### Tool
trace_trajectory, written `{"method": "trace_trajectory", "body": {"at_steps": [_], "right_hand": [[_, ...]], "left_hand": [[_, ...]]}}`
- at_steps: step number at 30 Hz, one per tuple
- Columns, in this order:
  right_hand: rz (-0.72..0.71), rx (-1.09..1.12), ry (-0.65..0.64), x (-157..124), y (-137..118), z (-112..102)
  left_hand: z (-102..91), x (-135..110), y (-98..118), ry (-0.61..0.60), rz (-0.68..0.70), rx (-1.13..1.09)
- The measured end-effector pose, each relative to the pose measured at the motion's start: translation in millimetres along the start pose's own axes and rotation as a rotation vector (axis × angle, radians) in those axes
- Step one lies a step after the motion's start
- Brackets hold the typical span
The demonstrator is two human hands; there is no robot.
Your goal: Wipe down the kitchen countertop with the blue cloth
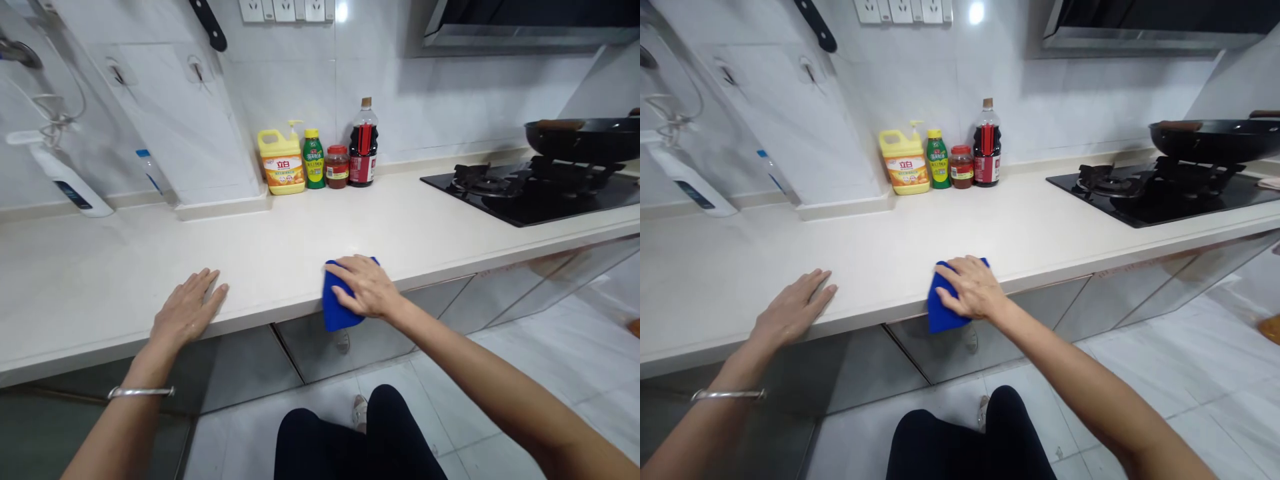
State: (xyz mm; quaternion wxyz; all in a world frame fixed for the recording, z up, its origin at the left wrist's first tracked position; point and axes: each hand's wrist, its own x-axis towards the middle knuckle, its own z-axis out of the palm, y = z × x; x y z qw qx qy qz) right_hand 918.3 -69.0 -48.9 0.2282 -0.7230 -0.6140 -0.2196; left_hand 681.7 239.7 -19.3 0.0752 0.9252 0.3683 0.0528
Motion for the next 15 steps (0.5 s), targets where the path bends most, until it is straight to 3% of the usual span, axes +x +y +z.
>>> {"method": "trace_trajectory", "body": {"at_steps": [5,10,13,15], "right_hand": [[0.007,-0.101,0.064,-53,73,-31],[0.166,-0.199,0.044,-106,142,-64],[0.254,-0.252,0.025,-124,166,-77],[0.277,-0.288,0.027,-127,168,-79]], "left_hand": [[1.5,-2,1,0.002,0.007,-0.002],[3.9,0,3,0.03,0.001,0.011],[0.2,-6,11,0.051,-0.017,0.001],[-2.7,-10,17,0.071,-0.03,-0.003]]}}
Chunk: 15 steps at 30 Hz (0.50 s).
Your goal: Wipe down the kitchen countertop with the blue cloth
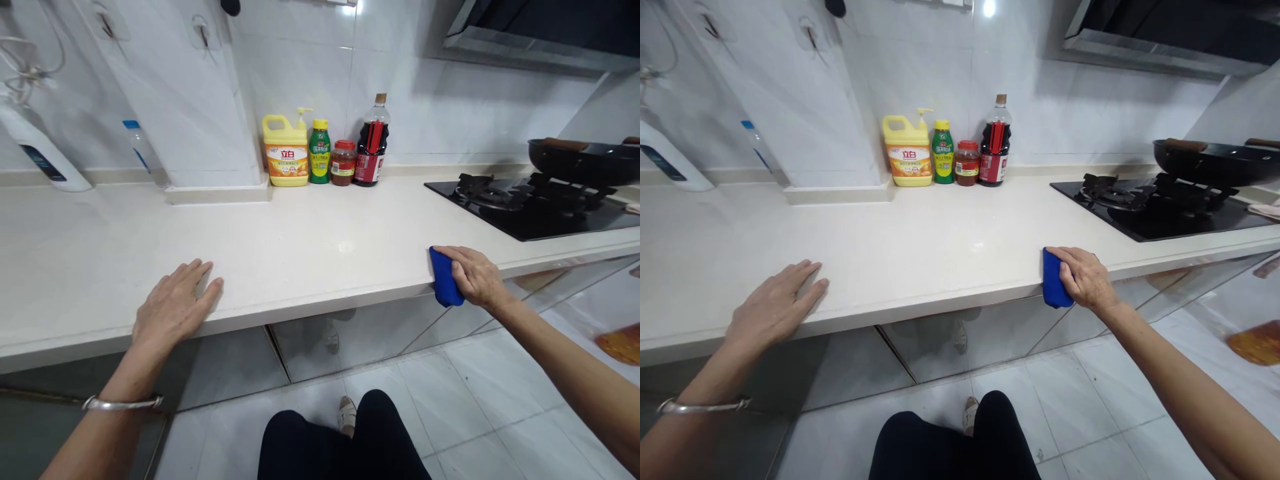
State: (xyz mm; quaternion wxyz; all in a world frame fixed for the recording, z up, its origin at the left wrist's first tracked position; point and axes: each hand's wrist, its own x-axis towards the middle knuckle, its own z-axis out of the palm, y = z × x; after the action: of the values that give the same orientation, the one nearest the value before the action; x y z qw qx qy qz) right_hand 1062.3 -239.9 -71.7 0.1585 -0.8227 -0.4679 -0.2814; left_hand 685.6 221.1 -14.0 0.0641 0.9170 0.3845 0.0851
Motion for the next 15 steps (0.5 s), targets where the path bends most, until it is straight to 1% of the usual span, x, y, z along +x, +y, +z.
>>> {"method": "trace_trajectory", "body": {"at_steps": [2,3,5,9,13,15], "right_hand": [[0.009,-0.04,0.021,2,-13,0],[0.008,-0.056,0.033,4,-24,1],[-0.009,-0.076,0.063,11,-56,5],[-0.062,-0.059,0.125,34,-140,17],[-0.062,0.025,0.071,64,-231,30],[-0.071,0.068,0.02,78,-273,35]], "left_hand": [[-1.8,-2,4,0.017,-0.023,-0.006],[-2.1,-3,5,0.019,-0.033,-0.01],[-1.7,-2,5,0.014,-0.038,-0.013],[-1.3,0,3,-0.001,-0.067,0.001],[-4.7,1,5,-0.015,-0.08,0.011],[-6.2,1,6,-0.021,-0.089,0.015]]}}
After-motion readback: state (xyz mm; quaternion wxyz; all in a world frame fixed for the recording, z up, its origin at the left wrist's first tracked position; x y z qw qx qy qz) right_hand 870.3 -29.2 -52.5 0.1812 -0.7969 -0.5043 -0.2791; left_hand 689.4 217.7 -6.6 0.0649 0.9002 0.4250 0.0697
